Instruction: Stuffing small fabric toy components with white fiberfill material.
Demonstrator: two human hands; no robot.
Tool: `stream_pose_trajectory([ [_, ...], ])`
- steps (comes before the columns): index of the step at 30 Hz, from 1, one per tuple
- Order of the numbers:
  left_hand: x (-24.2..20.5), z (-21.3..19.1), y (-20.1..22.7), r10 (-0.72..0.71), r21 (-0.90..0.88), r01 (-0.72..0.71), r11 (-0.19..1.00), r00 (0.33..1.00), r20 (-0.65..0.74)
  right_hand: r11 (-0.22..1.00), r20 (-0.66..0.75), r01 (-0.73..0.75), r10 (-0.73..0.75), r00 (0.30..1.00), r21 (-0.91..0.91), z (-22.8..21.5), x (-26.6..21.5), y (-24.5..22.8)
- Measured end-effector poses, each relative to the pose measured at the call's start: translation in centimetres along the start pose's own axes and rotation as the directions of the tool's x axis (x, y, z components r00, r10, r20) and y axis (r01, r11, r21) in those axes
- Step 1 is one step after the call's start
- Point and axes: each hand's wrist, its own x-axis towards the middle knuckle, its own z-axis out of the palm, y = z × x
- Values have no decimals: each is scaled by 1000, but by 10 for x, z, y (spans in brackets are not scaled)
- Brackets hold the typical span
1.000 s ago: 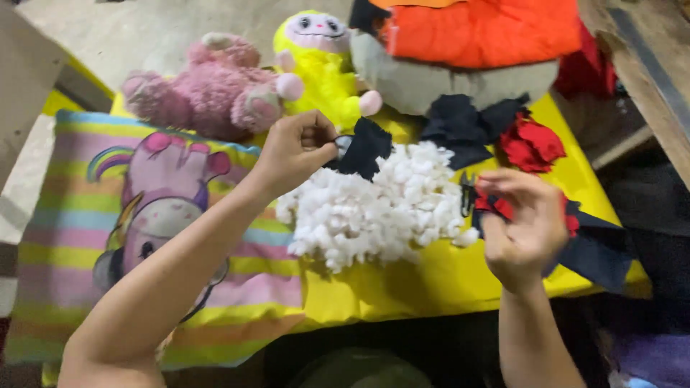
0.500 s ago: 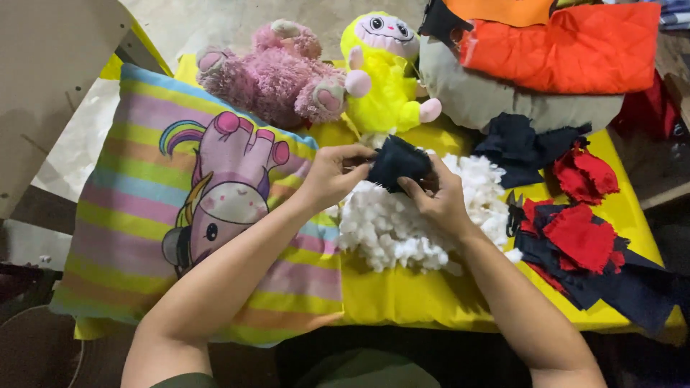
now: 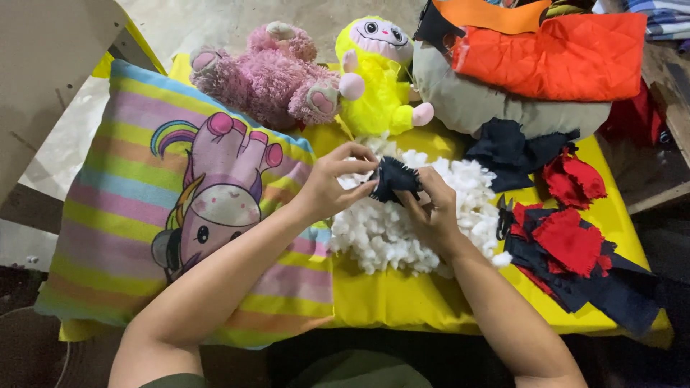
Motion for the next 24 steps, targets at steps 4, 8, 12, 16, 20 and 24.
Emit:
stream_pose_trajectory([
  [4,-10,6,-12,22,-21,-20,1000,994,103,993,8,112,-112,994,-29,5,-5,4],
  [8,-9,11,6,-29,-2,29,1000,999,-46,992,-59,73,-80,995,-101,4,-7,10],
  [12,-6,11,21,-7,38,13,999,989,-146,994,-117,60,-71,991,-96,6,-13,18],
  [16,0,5,27,69,152,-47,987,987,-143,984,-143,60,-85,986,-169,7,-15,21],
  [20,0,2,23,27,142,-25,990,1000,-16,987,-123,60,-79,989,-150,6,-14,13],
  [24,-1,-3,10,-175,-49,186,981,968,177,979,-75,142,-154,985,-148,5,-13,12],
])
